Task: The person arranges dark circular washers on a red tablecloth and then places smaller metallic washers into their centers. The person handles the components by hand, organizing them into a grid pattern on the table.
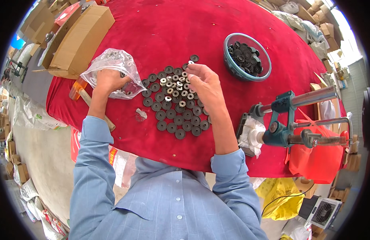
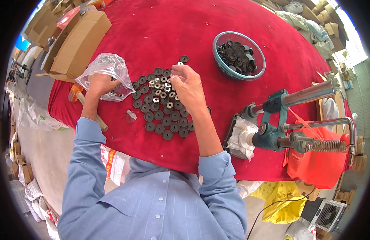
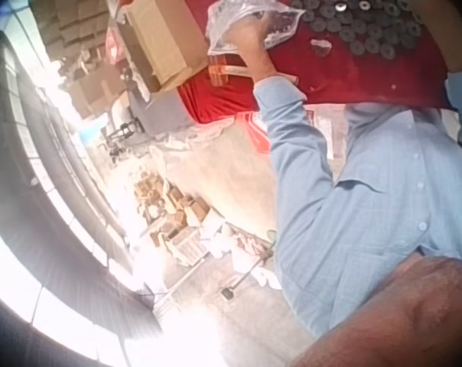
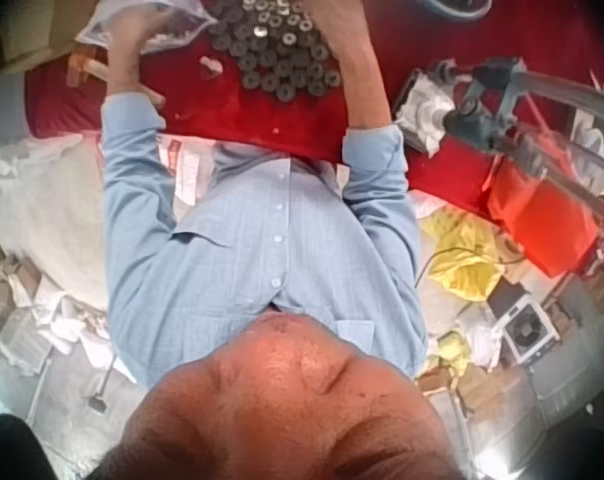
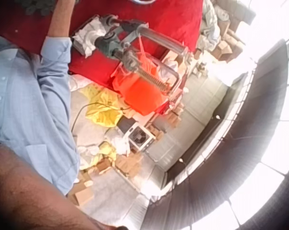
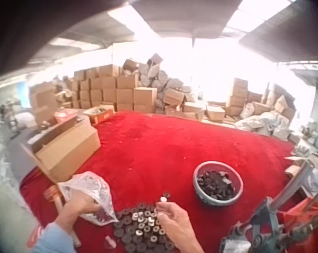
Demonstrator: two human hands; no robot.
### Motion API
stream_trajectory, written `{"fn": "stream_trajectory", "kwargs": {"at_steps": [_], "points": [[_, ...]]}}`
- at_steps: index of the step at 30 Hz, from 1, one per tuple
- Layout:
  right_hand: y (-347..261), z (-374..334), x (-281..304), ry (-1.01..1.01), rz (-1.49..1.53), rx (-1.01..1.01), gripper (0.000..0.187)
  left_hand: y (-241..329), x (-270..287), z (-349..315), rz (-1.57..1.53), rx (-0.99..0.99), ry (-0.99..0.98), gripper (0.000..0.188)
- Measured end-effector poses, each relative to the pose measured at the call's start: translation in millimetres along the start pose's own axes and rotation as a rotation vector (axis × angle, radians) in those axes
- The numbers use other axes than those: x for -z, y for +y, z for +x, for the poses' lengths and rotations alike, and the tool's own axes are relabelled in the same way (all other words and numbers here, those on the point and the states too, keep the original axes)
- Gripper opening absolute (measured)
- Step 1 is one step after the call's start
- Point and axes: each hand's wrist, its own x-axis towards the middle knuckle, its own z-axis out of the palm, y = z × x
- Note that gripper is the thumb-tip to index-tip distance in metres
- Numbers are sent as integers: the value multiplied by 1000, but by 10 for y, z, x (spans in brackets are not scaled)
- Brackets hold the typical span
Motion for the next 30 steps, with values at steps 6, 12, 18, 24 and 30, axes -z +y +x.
{"fn": "stream_trajectory", "kwargs": {"at_steps": [6,12,18,24,30], "points": [[-130,-359,255,94,106,-20,35,267,90,28,-1,76,-138,67],[66,-754,413,165,231,-84,27,403,27,42,106,202,-238,68],[258,-935,487,212,282,-99,24,264,-174,-88,-84,116,-70,56],[305,-987,457,204,314,-113,23,166,-177,-47,-113,25,-65,55],[339,-1038,414,200,351,-112,22,144,-135,16,-115,12,-80,53]]}}
